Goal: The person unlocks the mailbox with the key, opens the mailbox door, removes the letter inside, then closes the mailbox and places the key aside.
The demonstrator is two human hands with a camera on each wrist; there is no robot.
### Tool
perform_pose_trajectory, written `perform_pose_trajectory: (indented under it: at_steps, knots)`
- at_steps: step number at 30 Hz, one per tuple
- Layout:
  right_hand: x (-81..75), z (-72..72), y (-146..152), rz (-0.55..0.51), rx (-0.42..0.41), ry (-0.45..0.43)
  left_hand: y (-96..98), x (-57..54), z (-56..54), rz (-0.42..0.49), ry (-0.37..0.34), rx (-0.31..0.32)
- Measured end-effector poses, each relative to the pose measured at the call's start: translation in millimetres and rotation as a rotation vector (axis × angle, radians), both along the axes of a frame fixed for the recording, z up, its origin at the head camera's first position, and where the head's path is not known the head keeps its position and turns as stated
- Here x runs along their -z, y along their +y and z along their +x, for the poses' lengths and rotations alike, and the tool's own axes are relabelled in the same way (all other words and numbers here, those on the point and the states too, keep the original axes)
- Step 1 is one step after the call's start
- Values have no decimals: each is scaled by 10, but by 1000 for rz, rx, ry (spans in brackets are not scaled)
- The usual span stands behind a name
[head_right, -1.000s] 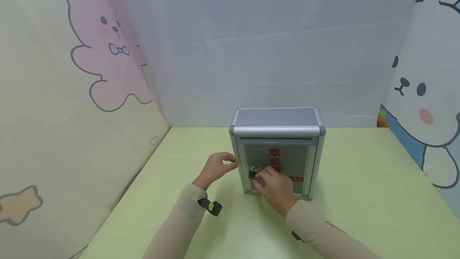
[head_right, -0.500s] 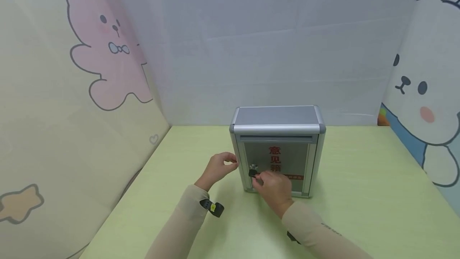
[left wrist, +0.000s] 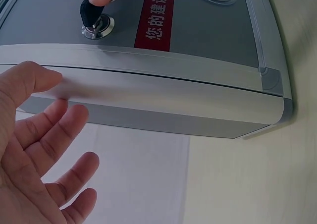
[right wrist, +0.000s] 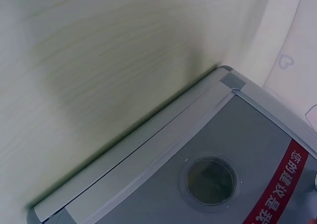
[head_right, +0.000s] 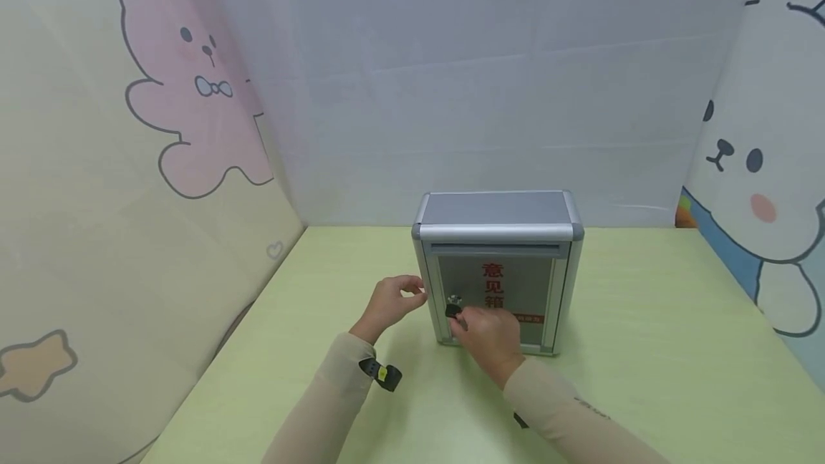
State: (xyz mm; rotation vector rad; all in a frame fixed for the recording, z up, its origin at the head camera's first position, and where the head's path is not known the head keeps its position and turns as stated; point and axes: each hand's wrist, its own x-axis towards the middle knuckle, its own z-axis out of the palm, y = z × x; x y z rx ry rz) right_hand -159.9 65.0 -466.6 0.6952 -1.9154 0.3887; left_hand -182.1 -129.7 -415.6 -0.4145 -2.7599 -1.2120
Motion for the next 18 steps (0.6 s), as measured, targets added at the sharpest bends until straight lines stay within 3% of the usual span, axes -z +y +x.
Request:
perform_pose_trajectory:
  at_steps: [7,18]
  knots:
    - [-12,1,-21,-9,0,-35,-9,-4,0,-17,9,2]
    - [-31,107,-79,-31,-15,-242,-4,33,12,-9,2,-4]
